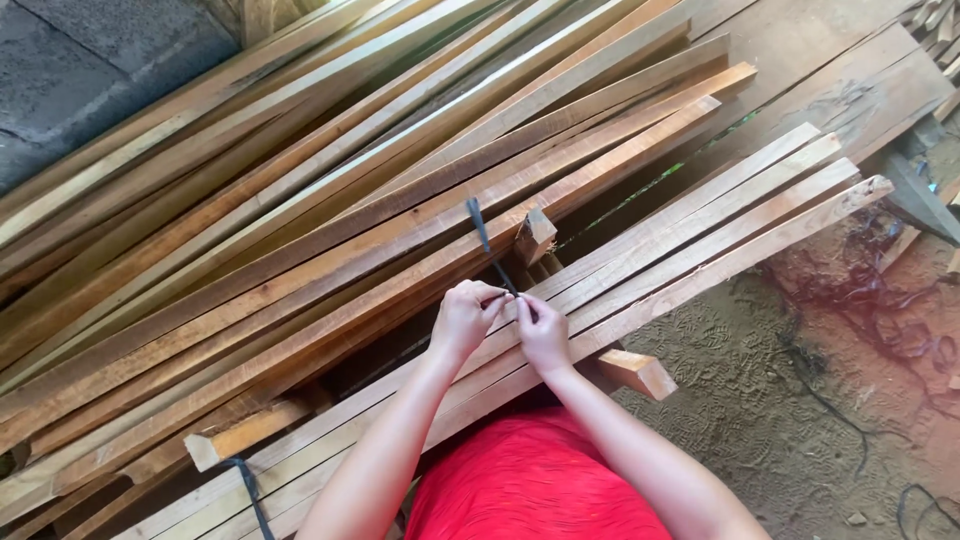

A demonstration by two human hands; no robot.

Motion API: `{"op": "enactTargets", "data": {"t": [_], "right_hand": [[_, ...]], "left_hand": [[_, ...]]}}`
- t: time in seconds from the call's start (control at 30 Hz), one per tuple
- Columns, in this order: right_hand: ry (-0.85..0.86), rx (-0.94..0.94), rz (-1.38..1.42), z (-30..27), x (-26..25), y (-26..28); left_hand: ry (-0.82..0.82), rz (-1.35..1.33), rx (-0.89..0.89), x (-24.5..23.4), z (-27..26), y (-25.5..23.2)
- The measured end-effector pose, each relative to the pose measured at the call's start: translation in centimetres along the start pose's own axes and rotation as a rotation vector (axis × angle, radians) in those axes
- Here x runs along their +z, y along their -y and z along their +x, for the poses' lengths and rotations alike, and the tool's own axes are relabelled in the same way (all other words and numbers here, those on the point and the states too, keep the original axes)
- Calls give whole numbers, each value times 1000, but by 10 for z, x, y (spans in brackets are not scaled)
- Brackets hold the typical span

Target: The person is securing several wood planks together using a black rubber strap.

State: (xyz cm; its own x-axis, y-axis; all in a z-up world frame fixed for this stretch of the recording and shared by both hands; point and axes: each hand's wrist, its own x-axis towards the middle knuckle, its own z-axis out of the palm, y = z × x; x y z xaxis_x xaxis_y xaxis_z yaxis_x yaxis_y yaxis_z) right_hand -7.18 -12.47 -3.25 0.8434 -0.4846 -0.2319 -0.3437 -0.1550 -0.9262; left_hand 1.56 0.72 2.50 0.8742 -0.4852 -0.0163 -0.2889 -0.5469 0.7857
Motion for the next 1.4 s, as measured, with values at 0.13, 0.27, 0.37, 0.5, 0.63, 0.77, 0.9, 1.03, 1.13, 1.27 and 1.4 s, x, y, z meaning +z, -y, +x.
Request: {"op": "enactTargets", "data": {"t": [0.13, 0.27, 0.37, 0.5, 0.63, 0.77, 0.9, 1.03, 1.13, 1.27, 1.4], "right_hand": [[23, -342, -135, 4, 15, -10], [152, -292, -227, 7, 13, -12], [125, -296, -250, 13, 18, -35], [109, -195, -150, 12, 18, -26], [115, -22, -116, 11, 18, -14], [161, -103, -119, 10, 19, -13], [175, 126, -85, 13, 10, 15], [110, 205, 146, 17, 17, -5], [144, 200, 208, 24, 16, -13], [164, 330, 221, 34, 17, -24], [167, 358, 302, 37, 17, -33]], "left_hand": [[-21, -4, 25, 2, -1, -1], [-23, -45, 19, 8, -2, -6], [-39, -110, -16, 17, -5, -6], [-131, -366, -313, 24, -20, 6], [-98, -367, -599, 39, -19, 42], [-1, -324, -573, 54, -12, 64], [17, -390, -538, 78, -5, 85], [-18, -331, -518, 80, -11, 96], [57, -300, -555, 81, -11, 105], [166, -312, -522, 68, -9, 99], [184, -336, -569, 86, -7, 117]]}}
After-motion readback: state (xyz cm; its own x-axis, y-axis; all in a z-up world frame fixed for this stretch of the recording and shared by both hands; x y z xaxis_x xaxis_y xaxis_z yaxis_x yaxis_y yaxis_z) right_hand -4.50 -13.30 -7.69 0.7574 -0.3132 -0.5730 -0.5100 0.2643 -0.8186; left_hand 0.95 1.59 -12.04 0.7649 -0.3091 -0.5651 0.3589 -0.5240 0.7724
